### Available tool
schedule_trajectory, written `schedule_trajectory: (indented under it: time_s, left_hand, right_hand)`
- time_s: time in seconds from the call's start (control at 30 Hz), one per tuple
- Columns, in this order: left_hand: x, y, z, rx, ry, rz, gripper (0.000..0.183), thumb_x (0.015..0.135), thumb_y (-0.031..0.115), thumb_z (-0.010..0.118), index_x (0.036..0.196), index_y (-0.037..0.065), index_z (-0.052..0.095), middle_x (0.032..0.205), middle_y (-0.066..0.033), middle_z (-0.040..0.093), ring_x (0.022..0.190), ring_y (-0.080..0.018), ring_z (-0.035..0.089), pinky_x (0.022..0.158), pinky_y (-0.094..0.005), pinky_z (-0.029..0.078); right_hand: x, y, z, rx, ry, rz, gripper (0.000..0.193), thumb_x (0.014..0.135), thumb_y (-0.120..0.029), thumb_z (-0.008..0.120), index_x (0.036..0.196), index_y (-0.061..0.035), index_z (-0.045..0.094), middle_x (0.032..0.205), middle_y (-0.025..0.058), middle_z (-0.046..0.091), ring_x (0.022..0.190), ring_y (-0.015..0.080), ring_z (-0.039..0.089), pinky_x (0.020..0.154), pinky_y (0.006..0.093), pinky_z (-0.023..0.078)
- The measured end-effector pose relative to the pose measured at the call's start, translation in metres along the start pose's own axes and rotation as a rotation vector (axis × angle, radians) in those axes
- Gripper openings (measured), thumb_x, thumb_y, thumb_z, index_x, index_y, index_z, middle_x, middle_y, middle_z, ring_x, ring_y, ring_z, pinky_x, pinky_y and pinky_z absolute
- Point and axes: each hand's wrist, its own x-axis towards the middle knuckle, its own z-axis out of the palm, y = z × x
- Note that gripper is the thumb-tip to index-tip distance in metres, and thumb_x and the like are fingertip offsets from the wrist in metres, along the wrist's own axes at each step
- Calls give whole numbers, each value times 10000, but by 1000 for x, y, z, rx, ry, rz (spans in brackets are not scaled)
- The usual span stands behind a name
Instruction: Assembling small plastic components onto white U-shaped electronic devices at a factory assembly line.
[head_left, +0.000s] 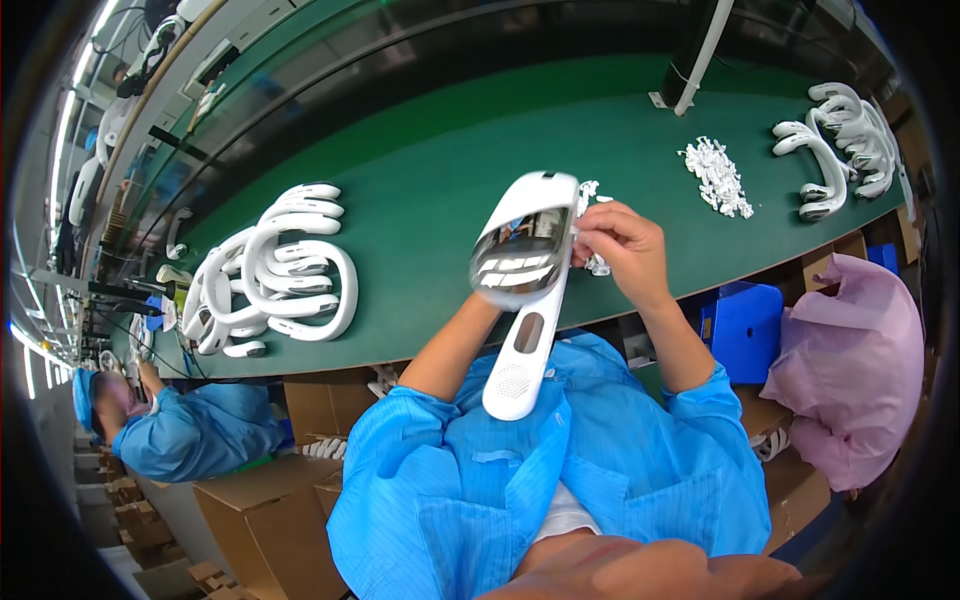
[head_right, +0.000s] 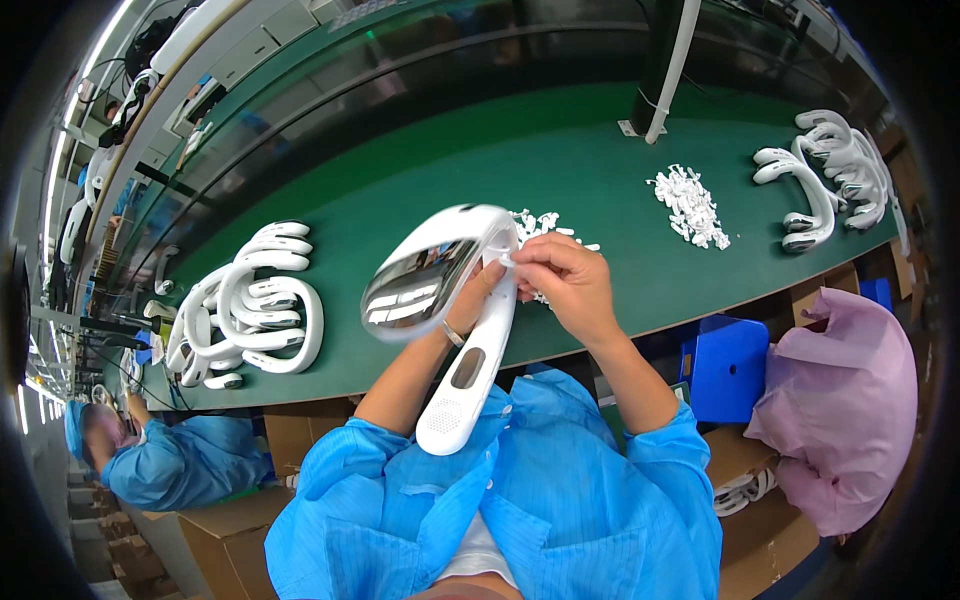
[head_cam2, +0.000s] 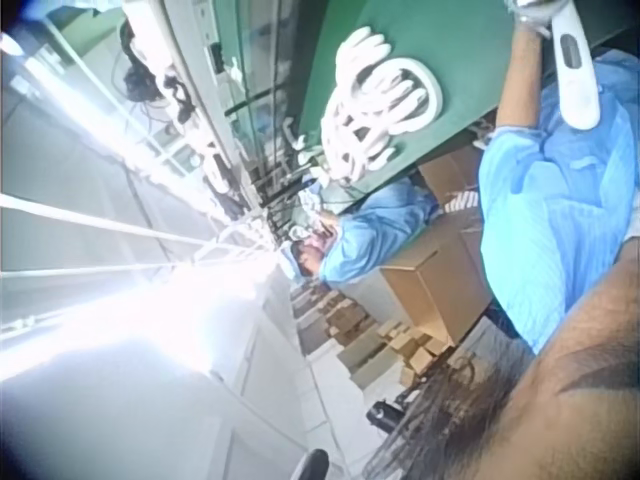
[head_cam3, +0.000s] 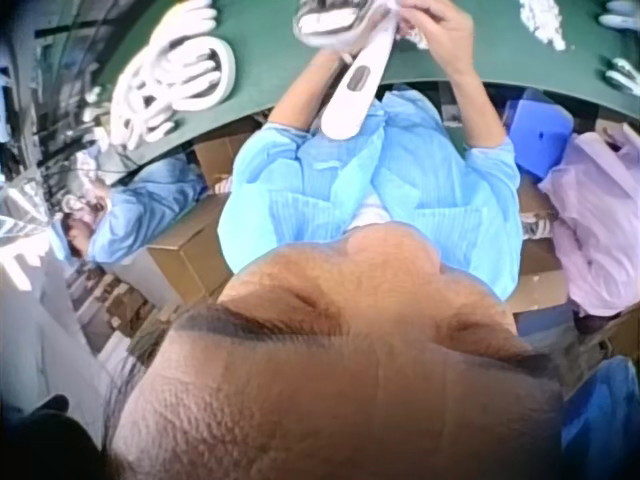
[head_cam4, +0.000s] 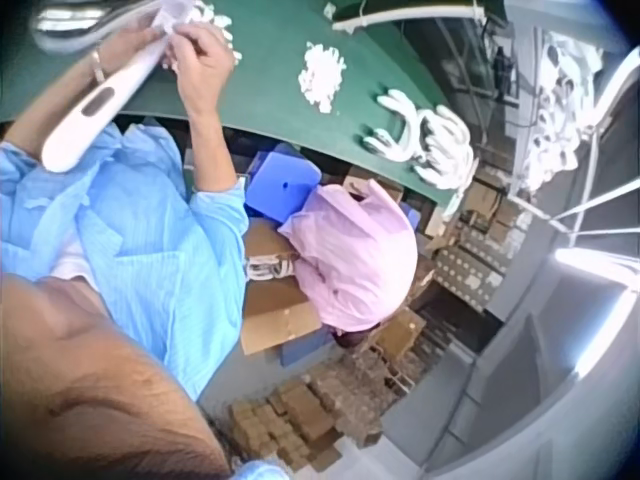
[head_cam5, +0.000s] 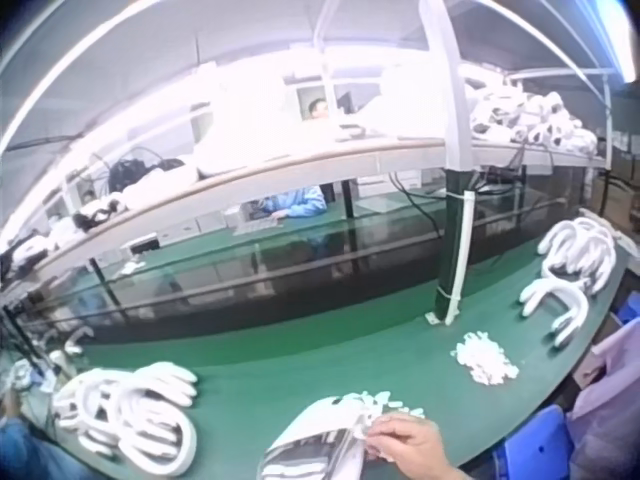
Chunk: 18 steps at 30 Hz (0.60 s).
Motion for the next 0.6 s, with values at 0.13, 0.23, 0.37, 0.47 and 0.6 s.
schedule_trajectory:
  time_s: [0.13,0.23,0.37,0.47,0.6]
  left_hand:
    - [8,5,15,171,93,191,322,887,10,507,1189,-6,398,1064,-104,568,834,-198,629,736,-350,560]
    - [3,14,26,121,138,72,243,908,18,466,1130,8,368,1016,-125,555,832,-187,638,699,-322,573]
    - [1,6,29,206,142,126,365,909,23,472,1243,50,329,998,-99,553,786,-162,619,671,-318,567]
    - [0,5,31,273,109,140,433,918,40,475,1309,90,296,980,-80,557,762,-149,604,664,-325,566]
    - [-2,0,33,147,102,75,463,904,14,442,1327,106,276,956,-83,551,727,-148,593,641,-330,568]
  right_hand:
    - [3,20,2,-283,166,-144,147,769,64,624,915,46,633,885,80,613,709,141,621,618,238,521]
    - [-4,29,5,-64,230,78,145,813,31,615,956,9,622,892,67,627,768,111,596,643,237,528]
    - [-5,19,13,-144,222,13,86,810,26,612,894,7,614,802,50,610,727,106,585,580,222,496]
    - [-10,35,0,-132,208,62,115,785,24,629,898,6,613,775,56,607,669,106,574,580,223,470]
    - [-5,40,-9,-293,241,-54,140,770,3,643,901,25,600,778,65,608,663,115,576,579,233,466]
